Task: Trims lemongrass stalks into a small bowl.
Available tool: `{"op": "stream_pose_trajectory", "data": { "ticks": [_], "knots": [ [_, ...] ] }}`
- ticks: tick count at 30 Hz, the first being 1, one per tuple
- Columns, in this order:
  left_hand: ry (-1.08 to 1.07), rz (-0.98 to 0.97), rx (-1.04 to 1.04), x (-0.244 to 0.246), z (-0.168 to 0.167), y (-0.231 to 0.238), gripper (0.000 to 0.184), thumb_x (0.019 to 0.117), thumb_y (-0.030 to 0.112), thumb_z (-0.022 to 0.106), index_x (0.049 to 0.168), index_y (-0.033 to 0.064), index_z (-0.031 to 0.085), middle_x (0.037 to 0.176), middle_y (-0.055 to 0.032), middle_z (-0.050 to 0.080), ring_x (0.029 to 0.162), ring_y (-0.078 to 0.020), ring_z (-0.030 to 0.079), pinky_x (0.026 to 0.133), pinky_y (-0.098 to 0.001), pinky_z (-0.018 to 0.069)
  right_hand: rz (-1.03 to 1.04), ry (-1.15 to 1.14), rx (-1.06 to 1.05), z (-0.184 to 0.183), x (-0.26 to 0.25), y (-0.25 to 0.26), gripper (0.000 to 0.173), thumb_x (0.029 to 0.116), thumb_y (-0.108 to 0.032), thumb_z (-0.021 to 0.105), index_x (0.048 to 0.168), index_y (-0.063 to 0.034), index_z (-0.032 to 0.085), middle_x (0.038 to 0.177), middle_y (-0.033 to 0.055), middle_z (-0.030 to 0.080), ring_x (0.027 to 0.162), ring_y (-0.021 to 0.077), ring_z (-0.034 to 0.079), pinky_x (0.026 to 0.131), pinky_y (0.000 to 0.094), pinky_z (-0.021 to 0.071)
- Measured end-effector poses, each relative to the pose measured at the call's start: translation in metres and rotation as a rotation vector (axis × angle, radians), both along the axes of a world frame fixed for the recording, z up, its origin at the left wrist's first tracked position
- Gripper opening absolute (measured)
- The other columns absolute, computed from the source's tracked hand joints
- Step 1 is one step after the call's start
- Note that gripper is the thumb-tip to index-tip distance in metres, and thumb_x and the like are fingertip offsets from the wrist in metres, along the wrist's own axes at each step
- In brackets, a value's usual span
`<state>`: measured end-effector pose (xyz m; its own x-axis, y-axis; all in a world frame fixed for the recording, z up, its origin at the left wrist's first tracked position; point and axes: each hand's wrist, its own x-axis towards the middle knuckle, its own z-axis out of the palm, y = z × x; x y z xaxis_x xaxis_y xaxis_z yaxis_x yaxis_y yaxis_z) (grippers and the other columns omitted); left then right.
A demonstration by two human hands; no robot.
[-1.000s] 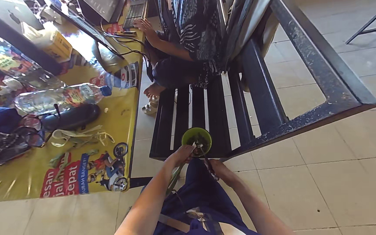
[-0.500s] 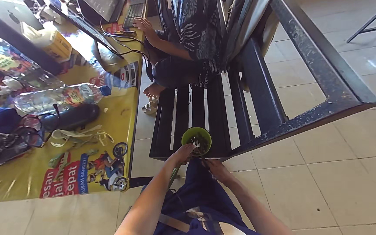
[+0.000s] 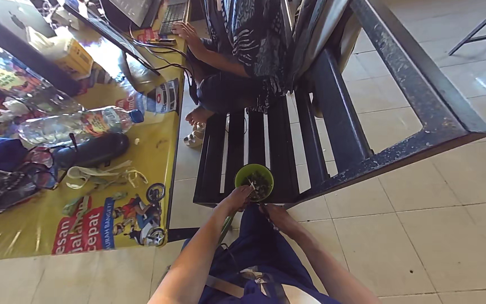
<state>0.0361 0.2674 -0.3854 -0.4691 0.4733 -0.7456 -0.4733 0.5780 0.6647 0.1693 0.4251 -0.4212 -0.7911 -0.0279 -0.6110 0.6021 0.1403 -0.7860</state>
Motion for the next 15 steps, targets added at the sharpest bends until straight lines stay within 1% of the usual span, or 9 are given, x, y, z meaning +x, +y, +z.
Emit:
{"op": "stream_pose_trajectory", "data": {
  "ticks": [2, 4, 7, 8, 10, 13, 15],
  "knots": [
    [-0.002, 0.0, -0.017, -0.004, 0.001, -0.003, 0.038, 0.1127, 0.042, 0.032, 0.119, 0.0112, 0.054, 0.066, 0.0028, 0.035, 0.047, -0.0083, 0.033, 0.044, -0.0226, 0.0321, 0.012, 0.034, 0.025, -0.003, 0.002, 0.001, 0.037, 0.1108, -0.036, 0.043, 0.111, -0.0071, 0.065, 0.078, 0.0023, 0.052, 0.061, 0.0106, 0.049, 0.057, 0.0283, 0.0434],
    [-0.014, 0.011, -0.012, -0.006, -0.001, -0.005, 0.037, 0.1131, 0.04, 0.031, 0.116, 0.0109, 0.054, 0.064, 0.0037, 0.034, 0.045, -0.007, 0.031, 0.043, -0.0213, 0.0303, 0.026, 0.039, 0.034, -0.01, 0.004, 0.003, 0.036, 0.1106, -0.035, 0.044, 0.115, -0.0073, 0.066, 0.08, 0.0032, 0.054, 0.062, 0.011, 0.049, 0.058, 0.0291, 0.0435],
    [-0.044, 0.047, 0.021, -0.006, -0.001, -0.007, 0.039, 0.1136, 0.039, 0.029, 0.116, 0.0089, 0.054, 0.063, 0.0044, 0.036, 0.043, -0.0053, 0.031, 0.041, -0.0195, 0.0309, -0.015, 0.008, -0.024, -0.011, 0.009, 0.005, 0.038, 0.1116, -0.036, 0.04, 0.12, -0.0083, 0.064, 0.08, 0.0016, 0.055, 0.061, 0.0101, 0.051, 0.055, 0.0268, 0.0439],
    [-0.051, 0.051, 0.025, -0.006, -0.002, -0.007, 0.04, 0.1136, 0.038, 0.029, 0.116, 0.008, 0.055, 0.064, 0.0039, 0.038, 0.045, -0.0056, 0.033, 0.043, -0.02, 0.0324, -0.035, -0.013, -0.057, -0.007, 0.01, 0.005, 0.039, 0.1121, -0.037, 0.037, 0.118, -0.0088, 0.064, 0.079, 0.0003, 0.054, 0.059, 0.0087, 0.049, 0.053, 0.0251, 0.0422],
    [-0.043, 0.027, 0.034, -0.005, -0.003, -0.007, 0.04, 0.1138, 0.035, 0.03, 0.117, 0.006, 0.056, 0.068, 0.0024, 0.044, 0.047, -0.0062, 0.039, 0.046, -0.0207, 0.0376, -0.038, -0.06, -0.111, -0.004, 0.01, 0.005, 0.041, 0.1121, -0.04, 0.034, 0.109, -0.01, 0.061, 0.078, -0.0015, 0.055, 0.056, 0.0063, 0.047, 0.049, 0.0225, 0.0395],
    [-0.02, -0.021, 0.047, -0.003, -0.005, -0.005, 0.039, 0.1135, 0.036, 0.032, 0.114, 0.0057, 0.057, 0.069, 0.0011, 0.048, 0.051, -0.0074, 0.044, 0.05, -0.0221, 0.0415, 0.006, -0.088, -0.118, -0.003, 0.007, 0.006, 0.042, 0.1111, -0.043, 0.036, 0.11, -0.0102, 0.062, 0.08, -0.0015, 0.056, 0.056, 0.0063, 0.048, 0.05, 0.0224, 0.0391],
    [-0.02, -0.032, 0.068, -0.001, -0.007, -0.002, 0.039, 0.1133, 0.037, 0.032, 0.114, 0.0067, 0.056, 0.068, 0.0011, 0.047, 0.051, -0.0077, 0.044, 0.049, -0.022, 0.041, 0.008, -0.065, -0.087, -0.001, 0.003, 0.005, 0.042, 0.1112, -0.042, 0.036, 0.11, -0.0094, 0.062, 0.08, -0.0008, 0.055, 0.057, 0.0069, 0.049, 0.051, 0.0231, 0.04]
  ]
}}
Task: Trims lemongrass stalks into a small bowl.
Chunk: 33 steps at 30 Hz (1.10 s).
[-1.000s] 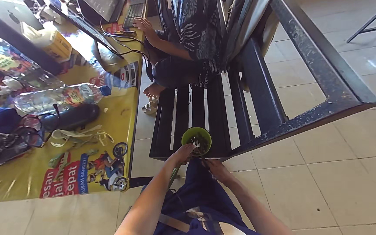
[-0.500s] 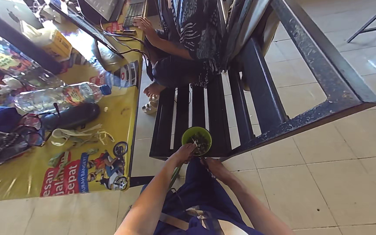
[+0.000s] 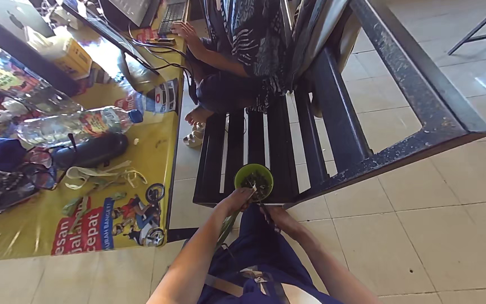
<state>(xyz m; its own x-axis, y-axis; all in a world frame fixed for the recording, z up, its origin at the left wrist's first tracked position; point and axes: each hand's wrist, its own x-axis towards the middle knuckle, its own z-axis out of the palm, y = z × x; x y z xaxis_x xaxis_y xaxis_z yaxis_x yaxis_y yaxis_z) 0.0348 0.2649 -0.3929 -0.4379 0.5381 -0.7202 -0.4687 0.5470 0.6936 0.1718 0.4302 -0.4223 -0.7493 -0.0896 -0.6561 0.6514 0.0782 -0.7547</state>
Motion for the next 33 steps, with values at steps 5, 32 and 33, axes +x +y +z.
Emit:
{"op": "stream_pose_trajectory", "data": {
  "ticks": [5, 32, 33],
  "knots": [
    [0.05, 0.014, 0.009, 0.0, 0.004, 0.001, 0.04, 0.1135, 0.036, 0.032, 0.121, 0.0042, 0.054, 0.072, -0.0021, 0.048, 0.052, -0.0107, 0.049, 0.054, -0.0262, 0.0493, -0.016, 0.091, 0.081, 0.002, 0.0, -0.005, 0.04, 0.1109, -0.04, 0.04, 0.106, -0.0077, 0.063, 0.078, 0.001, 0.053, 0.061, 0.0096, 0.05, 0.055, 0.0266, 0.0425],
    [-0.018, 0.073, -0.015, -0.002, -0.001, -0.003, 0.041, 0.1136, 0.037, 0.03, 0.116, 0.0062, 0.057, 0.068, 0.0016, 0.046, 0.048, -0.007, 0.042, 0.047, -0.0212, 0.04, -0.028, 0.095, 0.029, -0.013, 0.009, 0.0, 0.039, 0.112, -0.036, 0.038, 0.117, -0.0075, 0.063, 0.081, 0.0015, 0.056, 0.06, 0.0089, 0.051, 0.054, 0.0253, 0.0435],
    [-0.007, 0.064, -0.014, -0.002, -0.001, -0.004, 0.042, 0.1136, 0.036, 0.031, 0.116, 0.0051, 0.058, 0.069, 0.0012, 0.047, 0.05, -0.0072, 0.044, 0.049, -0.0216, 0.0414, -0.033, 0.077, -0.001, -0.012, 0.01, 0.0, 0.04, 0.1122, -0.037, 0.035, 0.114, -0.008, 0.063, 0.081, 0.0005, 0.057, 0.059, 0.0079, 0.051, 0.052, 0.024, 0.042]
  ]
}}
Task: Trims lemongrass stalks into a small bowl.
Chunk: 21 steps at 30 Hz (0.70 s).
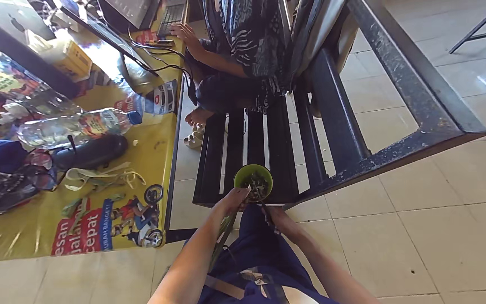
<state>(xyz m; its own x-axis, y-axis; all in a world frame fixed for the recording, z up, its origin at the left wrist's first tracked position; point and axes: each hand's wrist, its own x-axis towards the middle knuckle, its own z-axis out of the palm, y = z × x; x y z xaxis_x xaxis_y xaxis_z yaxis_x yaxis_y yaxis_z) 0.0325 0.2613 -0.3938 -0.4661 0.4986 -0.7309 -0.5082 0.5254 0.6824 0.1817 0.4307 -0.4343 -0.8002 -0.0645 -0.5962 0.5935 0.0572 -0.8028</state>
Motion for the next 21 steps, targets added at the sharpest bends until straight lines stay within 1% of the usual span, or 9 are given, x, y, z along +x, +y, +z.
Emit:
{"op": "stream_pose_trajectory", "data": {
  "ticks": [3, 9, 11, 13, 14, 15, 18, 19, 21],
  "knots": [
    [0.029, -0.032, -0.009, 0.001, 0.0, 0.0, 0.043, 0.1132, 0.037, 0.032, 0.113, 0.005, 0.061, 0.071, 0.0005, 0.05, 0.053, -0.0084, 0.046, 0.052, -0.0237, 0.0426, 0.035, -0.022, -0.039, 0.0, -0.002, 0.001, 0.042, 0.1115, -0.04, 0.035, 0.108, -0.0086, 0.062, 0.081, -0.0003, 0.057, 0.057, 0.007, 0.048, 0.05, 0.0229, 0.0399],
    [0.036, -0.029, 0.019, 0.006, 0.004, 0.005, 0.041, 0.113, 0.038, 0.034, 0.113, 0.006, 0.059, 0.069, 0.0004, 0.05, 0.052, -0.0082, 0.047, 0.05, -0.0223, 0.0428, 0.016, 0.046, 0.029, -0.003, -0.008, -0.003, 0.04, 0.1107, -0.04, 0.04, 0.108, -0.0089, 0.064, 0.077, -0.0004, 0.055, 0.059, 0.0083, 0.05, 0.053, 0.0251, 0.042],
    [0.03, -0.024, 0.003, 0.006, 0.003, 0.003, 0.043, 0.1129, 0.039, 0.033, 0.117, 0.0052, 0.058, 0.07, -0.0017, 0.05, 0.051, -0.0108, 0.05, 0.05, -0.0251, 0.0475, 0.011, 0.088, 0.057, -0.003, -0.004, -0.005, 0.037, 0.1105, -0.037, 0.043, 0.112, -0.0095, 0.067, 0.077, -0.0001, 0.054, 0.059, 0.0085, 0.049, 0.054, 0.026, 0.0424],
    [-0.005, -0.02, -0.025, 0.004, 0.001, -0.001, 0.044, 0.1124, 0.042, 0.033, 0.125, 0.0068, 0.056, 0.069, -0.0041, 0.052, 0.05, -0.0142, 0.054, 0.051, -0.0293, 0.0529, 0.016, 0.085, 0.096, -0.001, -0.002, -0.005, 0.035, 0.1104, -0.034, 0.045, 0.117, -0.0081, 0.067, 0.081, 0.0022, 0.055, 0.062, 0.0098, 0.049, 0.057, 0.0279, 0.0435],
    [-0.012, -0.022, -0.042, 0.004, -0.003, -0.002, 0.045, 0.112, 0.044, 0.033, 0.126, 0.0088, 0.056, 0.067, -0.004, 0.051, 0.048, -0.0141, 0.053, 0.049, -0.0291, 0.0524, 0.023, 0.079, 0.108, -0.002, 0.0, -0.005, 0.034, 0.1103, -0.033, 0.045, 0.117, -0.0077, 0.067, 0.082, 0.0028, 0.056, 0.063, 0.0102, 0.05, 0.058, 0.0283, 0.0442],
    [-0.013, -0.026, -0.052, 0.005, -0.008, -0.004, 0.045, 0.1115, 0.047, 0.033, 0.127, 0.0112, 0.056, 0.065, -0.0026, 0.048, 0.045, -0.0125, 0.049, 0.045, -0.0269, 0.0489, 0.027, 0.074, 0.113, -0.005, 0.001, -0.004, 0.034, 0.1101, -0.034, 0.045, 0.116, -0.0071, 0.066, 0.083, 0.0034, 0.057, 0.064, 0.0108, 0.051, 0.059, 0.0289, 0.0451],
    [-0.04, -0.012, -0.035, 0.008, -0.01, -0.005, 0.042, 0.1121, 0.047, 0.029, 0.121, 0.0137, 0.053, 0.061, 0.0032, 0.036, 0.042, -0.0075, 0.034, 0.041, -0.0215, 0.0349, 0.011, 0.041, 0.046, -0.006, 0.003, -0.004, 0.036, 0.1109, -0.036, 0.041, 0.113, -0.0073, 0.064, 0.081, 0.0012, 0.057, 0.062, 0.0092, 0.052, 0.056, 0.0262, 0.0445],
    [-0.053, -0.007, -0.024, 0.008, -0.01, -0.005, 0.041, 0.1126, 0.045, 0.028, 0.12, 0.0134, 0.053, 0.06, 0.0037, 0.036, 0.042, -0.0068, 0.033, 0.041, -0.0209, 0.0337, 0.011, 0.03, 0.009, -0.003, 0.004, -0.004, 0.038, 0.1113, -0.037, 0.039, 0.111, -0.0081, 0.063, 0.079, -0.0002, 0.056, 0.06, 0.0079, 0.051, 0.053, 0.0244, 0.0428],
    [-0.056, -0.006, -0.008, 0.008, -0.009, -0.005, 0.039, 0.1128, 0.043, 0.029, 0.118, 0.0127, 0.053, 0.062, 0.0031, 0.039, 0.043, -0.0067, 0.036, 0.042, -0.0208, 0.0358, 0.05, 0.013, -0.007, 0.0, 0.003, -0.003, 0.04, 0.1113, -0.039, 0.037, 0.108, -0.0082, 0.063, 0.079, -0.0005, 0.055, 0.058, 0.0076, 0.049, 0.052, 0.0242, 0.0416]
  ]
}}
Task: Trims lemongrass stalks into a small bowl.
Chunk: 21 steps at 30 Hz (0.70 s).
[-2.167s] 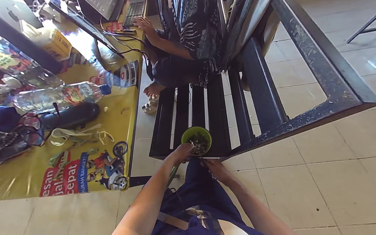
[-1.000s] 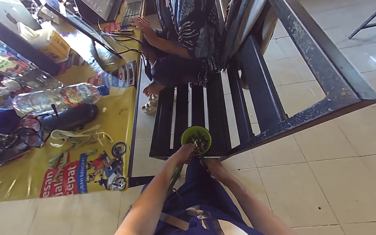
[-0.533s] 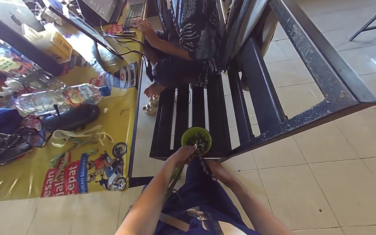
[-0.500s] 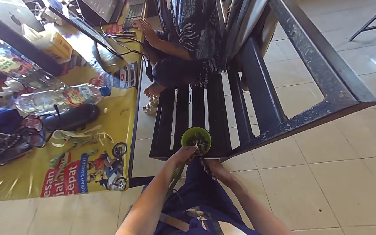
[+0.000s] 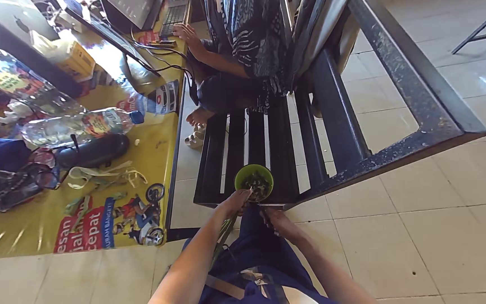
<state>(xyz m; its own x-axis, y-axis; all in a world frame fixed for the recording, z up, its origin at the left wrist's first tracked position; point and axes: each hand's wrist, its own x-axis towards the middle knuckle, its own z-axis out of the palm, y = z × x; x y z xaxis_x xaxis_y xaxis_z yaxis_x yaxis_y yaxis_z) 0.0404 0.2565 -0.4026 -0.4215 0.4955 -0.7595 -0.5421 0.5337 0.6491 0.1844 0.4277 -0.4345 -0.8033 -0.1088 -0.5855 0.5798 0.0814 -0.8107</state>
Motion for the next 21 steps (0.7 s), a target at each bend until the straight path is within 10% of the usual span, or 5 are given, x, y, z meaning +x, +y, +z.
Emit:
{"op": "stream_pose_trajectory", "data": {
  "ticks": [21],
  "knots": [
    [0.02, -0.014, 0.056, -0.002, 0.013, 0.006, 0.038, 0.1136, 0.037, 0.029, 0.112, 0.0091, 0.054, 0.067, 0.0013, 0.046, 0.048, -0.0075, 0.042, 0.046, -0.021, 0.0397, 0.051, 0.057, 0.045, -0.002, -0.005, 0.007, 0.041, 0.1105, -0.039, 0.037, 0.107, -0.0084, 0.064, 0.08, 0.0, 0.057, 0.061, 0.0082, 0.051, 0.055, 0.025, 0.043]
  ]
}}
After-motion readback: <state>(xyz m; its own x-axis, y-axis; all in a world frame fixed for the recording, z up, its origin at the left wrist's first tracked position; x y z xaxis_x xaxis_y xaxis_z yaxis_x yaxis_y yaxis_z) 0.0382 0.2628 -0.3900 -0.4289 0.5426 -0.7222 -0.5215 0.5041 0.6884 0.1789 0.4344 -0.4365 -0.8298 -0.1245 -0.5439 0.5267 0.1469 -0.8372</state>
